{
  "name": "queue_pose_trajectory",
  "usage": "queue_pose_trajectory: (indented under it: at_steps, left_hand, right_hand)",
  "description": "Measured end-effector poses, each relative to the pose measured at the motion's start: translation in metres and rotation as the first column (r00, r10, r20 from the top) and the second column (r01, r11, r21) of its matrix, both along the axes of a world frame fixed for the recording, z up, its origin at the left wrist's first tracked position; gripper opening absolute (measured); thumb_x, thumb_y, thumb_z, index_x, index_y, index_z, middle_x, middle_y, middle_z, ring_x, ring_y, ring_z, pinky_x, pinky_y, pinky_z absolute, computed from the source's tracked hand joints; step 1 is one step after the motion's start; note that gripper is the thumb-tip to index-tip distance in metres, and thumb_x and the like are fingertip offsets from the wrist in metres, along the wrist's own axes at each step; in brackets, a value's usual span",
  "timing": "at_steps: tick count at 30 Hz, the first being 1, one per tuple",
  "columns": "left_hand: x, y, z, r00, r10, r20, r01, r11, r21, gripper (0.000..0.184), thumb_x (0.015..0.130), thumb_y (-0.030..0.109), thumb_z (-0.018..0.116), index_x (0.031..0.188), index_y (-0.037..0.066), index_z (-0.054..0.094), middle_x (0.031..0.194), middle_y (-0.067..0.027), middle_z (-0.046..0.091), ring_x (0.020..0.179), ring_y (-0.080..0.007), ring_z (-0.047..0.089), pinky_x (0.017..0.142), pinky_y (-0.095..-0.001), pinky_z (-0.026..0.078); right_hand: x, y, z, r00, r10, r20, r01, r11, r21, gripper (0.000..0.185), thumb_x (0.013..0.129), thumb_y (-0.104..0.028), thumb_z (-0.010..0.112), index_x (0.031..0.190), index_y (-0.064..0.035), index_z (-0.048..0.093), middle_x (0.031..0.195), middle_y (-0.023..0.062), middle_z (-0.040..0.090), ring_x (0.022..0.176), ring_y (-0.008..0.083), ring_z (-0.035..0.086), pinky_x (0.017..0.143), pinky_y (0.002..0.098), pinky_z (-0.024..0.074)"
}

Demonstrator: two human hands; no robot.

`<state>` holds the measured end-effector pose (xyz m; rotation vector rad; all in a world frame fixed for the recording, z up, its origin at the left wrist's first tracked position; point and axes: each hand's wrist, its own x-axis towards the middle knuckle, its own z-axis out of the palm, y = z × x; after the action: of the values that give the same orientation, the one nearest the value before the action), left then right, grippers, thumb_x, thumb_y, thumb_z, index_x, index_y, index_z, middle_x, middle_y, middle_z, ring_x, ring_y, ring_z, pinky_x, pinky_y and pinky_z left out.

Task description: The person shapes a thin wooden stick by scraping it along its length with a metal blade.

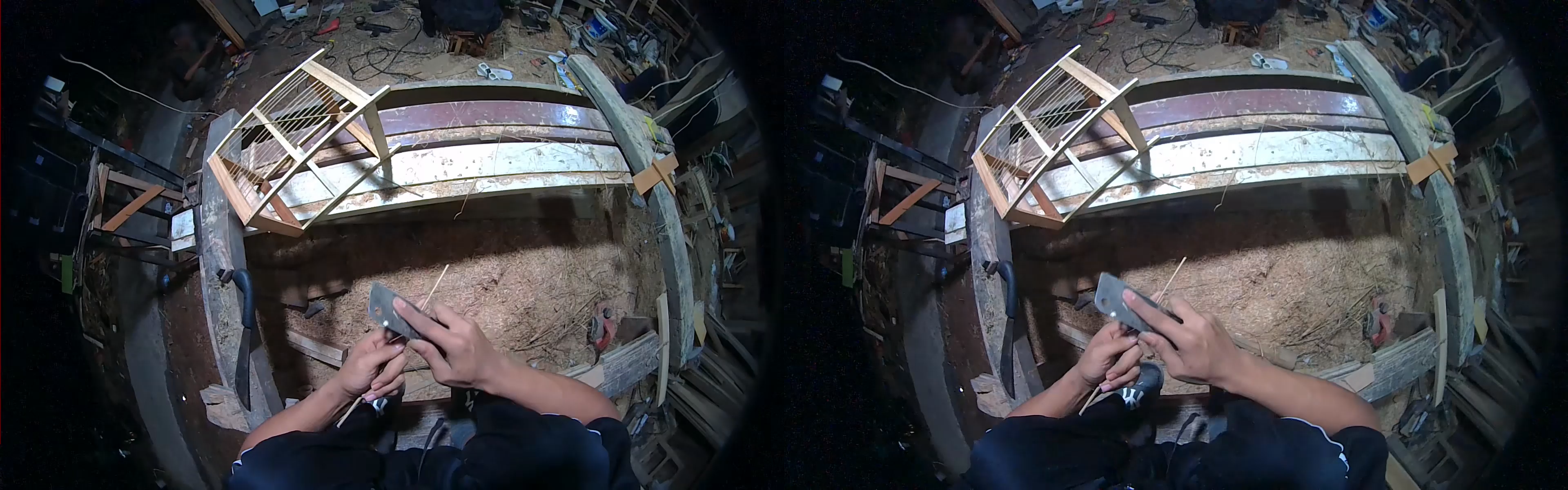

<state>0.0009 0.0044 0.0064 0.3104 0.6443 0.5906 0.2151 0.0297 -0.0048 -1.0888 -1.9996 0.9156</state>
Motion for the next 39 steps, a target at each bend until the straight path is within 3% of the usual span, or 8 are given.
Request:
queue_pose_trajectory:
  at_steps: [7,11,14,16,19,24,35,39]
  left_hand:
    - [-0.002,0.000,-0.002,0.999,-0.014,0.032,0.016,0.998,-0.060,0.061,0.111,0.015,0.035,0.165,0.018,0.006,0.048,-0.0003,0.035,0.031,-0.0104,0.032,0.032,-0.0235,0.033]
    - [0.003,0.006,0.008,0.996,0.025,0.087,-0.023,1.000,-0.018,0.059,0.111,0.015,0.036,0.164,0.016,0.012,0.048,0.0000,0.035,0.031,-0.0099,0.032,0.032,-0.0231,0.034]
    - [0.002,0.003,0.007,0.998,-0.053,-0.024,0.055,0.996,0.069,0.060,0.110,0.018,0.039,0.164,0.016,0.015,0.046,0.0000,0.035,0.030,-0.0095,0.032,0.032,-0.0226,0.034]
    - [0.002,0.008,0.009,0.998,-0.017,-0.063,0.021,0.998,0.064,0.060,0.110,0.018,0.041,0.164,0.015,0.016,0.046,0.0000,0.034,0.030,-0.0090,0.031,0.032,-0.0227,0.034]
    - [0.003,0.008,0.005,0.998,-0.003,-0.068,0.007,0.999,0.053,0.058,0.110,0.017,0.040,0.164,0.014,0.018,0.049,0.0000,0.038,0.033,-0.0089,0.034,0.034,-0.0222,0.036]
    - [0.005,0.011,0.005,0.997,0.005,-0.082,-0.001,0.998,0.058,0.058,0.110,0.018,0.041,0.163,0.013,0.020,0.050,-0.0005,0.039,0.033,-0.0086,0.034,0.034,-0.0219,0.036]
    - [0.003,0.006,-0.004,0.988,0.075,-0.133,-0.064,0.994,0.085,0.051,0.110,0.021,0.041,0.159,0.013,0.030,0.052,-0.0035,0.045,0.032,-0.0097,0.035,0.035,-0.0233,0.035]
    - [0.007,0.002,-0.002,0.980,0.112,-0.165,-0.101,0.992,0.075,0.043,0.110,0.022,0.042,0.151,0.010,0.038,0.052,-0.0044,0.047,0.031,-0.0108,0.036,0.035,-0.0235,0.034]
  right_hand:
    - [0.006,0.004,-0.006,0.999,-0.002,0.049,0.002,1.000,-0.005,0.059,0.095,-0.017,0.064,0.152,-0.0187,0.050,0.082,0.0140,0.057,0.057,0.0277,0.055,0.054,0.0404,0.0529]
    - [0.025,0.038,-0.038,0.990,-0.140,-0.017,0.141,0.978,0.152,0.059,0.097,-0.014,0.060,0.154,-0.0146,0.046,0.079,0.0148,0.056,0.058,0.0243,0.056,0.058,0.0354,0.0499]
    - [0.035,0.044,-0.028,0.945,-0.326,-0.015,0.325,0.945,-0.028,0.054,0.103,-0.016,0.054,0.156,-0.0138,0.044,0.080,0.0136,0.058,0.058,0.0198,0.057,0.061,0.0334,0.0494]
    - [0.033,0.038,-0.015,0.911,-0.350,-0.220,0.240,0.881,-0.409,0.050,0.108,-0.022,0.048,0.155,-0.0087,0.043,0.085,0.0107,0.061,0.064,0.0141,0.057,0.058,0.0290,0.0491]
    - [0.032,0.026,-0.016,0.829,-0.338,-0.445,0.093,0.869,-0.486,0.050,0.110,-0.028,0.044,0.154,-0.0034,0.043,0.087,0.0069,0.062,0.067,0.0093,0.056,0.057,0.0245,0.0497]
    - [0.024,0.021,-0.015,0.896,-0.242,-0.373,0.110,0.934,-0.340,0.048,0.110,-0.032,0.043,0.131,0.0093,0.057,0.116,0.0145,0.050,0.077,0.0115,0.059,0.058,0.0233,0.0544]
    - [-0.011,-0.009,-0.013,0.960,-0.037,-0.278,0.047,0.998,0.029,0.047,0.087,-0.003,0.071,0.134,-0.0090,0.068,0.101,0.0127,0.054,0.073,0.0190,0.058,0.061,0.0313,0.0491]
    - [-0.006,0.009,-0.023,0.957,-0.231,-0.174,0.247,0.966,0.074,0.053,0.082,-0.005,0.076,0.134,-0.0118,0.068,0.098,0.0120,0.053,0.074,0.0216,0.059,0.062,0.0325,0.0511]
